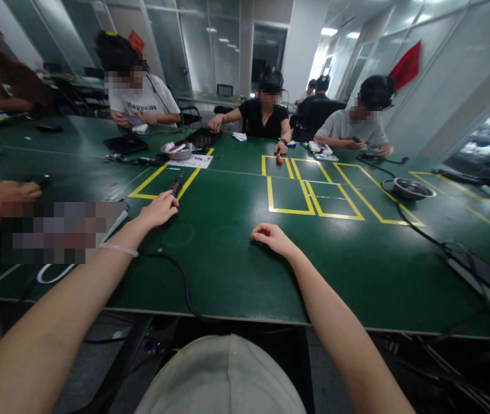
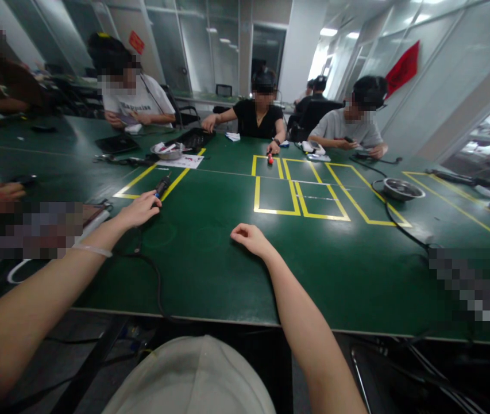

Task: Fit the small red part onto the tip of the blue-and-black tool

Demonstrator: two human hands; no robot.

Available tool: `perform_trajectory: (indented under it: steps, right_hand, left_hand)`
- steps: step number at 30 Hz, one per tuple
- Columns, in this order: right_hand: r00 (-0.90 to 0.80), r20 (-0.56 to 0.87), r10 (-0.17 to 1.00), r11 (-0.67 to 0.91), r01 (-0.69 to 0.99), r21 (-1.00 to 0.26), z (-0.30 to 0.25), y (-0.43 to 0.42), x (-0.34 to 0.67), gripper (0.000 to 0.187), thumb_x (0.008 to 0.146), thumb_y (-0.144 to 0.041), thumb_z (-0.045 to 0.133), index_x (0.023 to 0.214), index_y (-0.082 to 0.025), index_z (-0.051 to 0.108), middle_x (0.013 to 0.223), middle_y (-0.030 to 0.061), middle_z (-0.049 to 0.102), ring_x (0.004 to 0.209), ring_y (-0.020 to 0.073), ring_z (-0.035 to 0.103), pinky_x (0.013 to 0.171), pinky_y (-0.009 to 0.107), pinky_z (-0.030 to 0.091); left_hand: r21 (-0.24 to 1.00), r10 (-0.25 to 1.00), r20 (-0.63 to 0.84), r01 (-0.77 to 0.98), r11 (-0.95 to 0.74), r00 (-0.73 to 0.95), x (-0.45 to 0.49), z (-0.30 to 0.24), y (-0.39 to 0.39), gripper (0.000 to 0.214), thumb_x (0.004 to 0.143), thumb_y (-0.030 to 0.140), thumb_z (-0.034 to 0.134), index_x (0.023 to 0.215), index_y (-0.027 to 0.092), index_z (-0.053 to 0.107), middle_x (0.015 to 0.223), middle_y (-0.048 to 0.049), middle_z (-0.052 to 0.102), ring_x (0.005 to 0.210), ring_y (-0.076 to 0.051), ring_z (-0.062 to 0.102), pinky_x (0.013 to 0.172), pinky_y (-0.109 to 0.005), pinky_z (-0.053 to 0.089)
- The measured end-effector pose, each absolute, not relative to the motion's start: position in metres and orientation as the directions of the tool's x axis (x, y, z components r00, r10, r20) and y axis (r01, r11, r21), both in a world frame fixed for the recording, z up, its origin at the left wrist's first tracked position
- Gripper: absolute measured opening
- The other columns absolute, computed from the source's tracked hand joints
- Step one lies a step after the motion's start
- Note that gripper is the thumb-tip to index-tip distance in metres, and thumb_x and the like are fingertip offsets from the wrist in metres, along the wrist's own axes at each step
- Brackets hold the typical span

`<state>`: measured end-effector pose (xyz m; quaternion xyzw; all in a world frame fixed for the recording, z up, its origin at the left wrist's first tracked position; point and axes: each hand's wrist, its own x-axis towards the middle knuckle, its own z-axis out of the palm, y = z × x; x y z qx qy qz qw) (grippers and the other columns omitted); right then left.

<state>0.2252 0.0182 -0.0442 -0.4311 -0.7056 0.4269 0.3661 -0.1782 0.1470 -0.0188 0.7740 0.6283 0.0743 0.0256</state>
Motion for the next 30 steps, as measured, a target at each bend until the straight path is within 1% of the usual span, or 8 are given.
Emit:
perform_trajectory:
  steps: [4,6,8,14,20,22,25,30]
  right_hand:
    - [-0.362,0.148,0.920,0.263,0.292,-0.920,-0.044,0.018,0.225,0.023,0.081,-0.037,0.061,0.086,-0.015,0.065,0.078,0.0023,0.065,0.071,0.0144,0.057,0.070,0.027,0.045]
    - [-0.364,0.147,0.920,0.262,0.292,-0.920,-0.044,0.018,0.225,0.023,0.081,-0.037,0.061,0.086,-0.015,0.065,0.077,0.0023,0.065,0.070,0.0142,0.057,0.070,0.027,0.045]
    - [-0.366,0.145,0.919,0.260,0.288,-0.922,-0.043,0.017,0.225,0.023,0.081,-0.037,0.061,0.086,-0.014,0.065,0.077,0.0022,0.065,0.070,0.0140,0.057,0.069,0.027,0.045]
    - [-0.365,0.137,0.921,0.249,0.280,-0.927,-0.042,0.016,0.223,0.021,0.081,-0.035,0.062,0.086,-0.015,0.065,0.076,0.0017,0.065,0.069,0.0136,0.057,0.069,0.026,0.044]
    - [-0.360,0.135,0.923,0.252,0.300,-0.920,-0.041,0.016,0.223,0.022,0.081,-0.036,0.062,0.085,-0.015,0.065,0.078,0.0021,0.066,0.071,0.0144,0.058,0.069,0.027,0.045]
    - [-0.363,0.137,0.922,0.254,0.296,-0.921,-0.041,0.016,0.223,0.021,0.081,-0.036,0.062,0.085,-0.015,0.065,0.077,0.0019,0.066,0.071,0.0143,0.058,0.070,0.027,0.045]
    - [-0.377,0.147,0.914,0.259,0.266,-0.928,-0.042,0.017,0.222,0.020,0.081,-0.035,0.062,0.084,-0.015,0.064,0.077,0.0020,0.066,0.071,0.0143,0.059,0.071,0.027,0.045]
    - [-0.370,0.148,0.917,0.240,0.217,-0.946,-0.042,0.016,0.222,0.021,0.081,-0.036,0.063,0.084,-0.015,0.063,0.077,0.0025,0.067,0.071,0.0143,0.060,0.073,0.028,0.047]
  left_hand:
    - [0.059,0.964,0.189,0.978,-0.201,0.187,-0.175,-0.016,0.138,0.045,0.081,0.035,0.047,0.122,0.017,0.051,0.151,-0.0135,0.031,0.135,-0.030,0.036,0.107,-0.045,0.037]
    - [0.031,0.957,0.261,0.990,-0.139,0.126,-0.168,-0.013,0.127,0.053,0.081,0.040,0.050,0.126,0.013,0.048,0.146,-0.0185,0.036,0.131,-0.034,0.039,0.102,-0.046,0.041]
    - [0.013,0.958,0.281,0.998,-0.060,0.054,-0.160,-0.008,0.114,0.057,0.081,0.045,0.052,0.127,0.011,0.047,0.137,-0.0223,0.044,0.123,-0.037,0.046,0.094,-0.048,0.045]
    - [-0.094,0.962,0.269,0.995,-0.030,0.055,-0.144,0.000,0.088,0.051,0.086,0.048,0.046,0.123,0.012,0.051,0.119,-0.0219,0.055,0.109,-0.038,0.054,0.083,-0.048,0.049]
    - [-0.080,0.964,0.265,0.997,-0.012,0.033,-0.132,0.009,0.083,0.044,0.091,0.039,0.036,0.118,0.009,0.055,0.113,-0.0230,0.061,0.104,-0.036,0.057,0.081,-0.046,0.048]
    - [-0.081,0.964,0.262,0.996,-0.029,0.049,-0.122,0.015,0.078,0.042,0.092,0.039,0.036,0.114,0.011,0.058,0.110,-0.0214,0.063,0.103,-0.035,0.058,0.080,-0.044,0.047]
    - [-0.047,0.964,0.244,0.994,-0.097,0.106,-0.097,0.023,0.064,0.040,0.094,0.045,0.035,0.109,0.017,0.060,0.100,-0.0148,0.067,0.093,-0.031,0.063,0.076,-0.039,0.046]
    - [0.078,0.898,0.243,0.915,-0.396,0.368,-0.042,0.024,0.038,0.035,0.093,0.049,0.040,0.100,0.023,0.062,0.094,-0.0058,0.069,0.086,-0.022,0.063,0.068,-0.029,0.043]
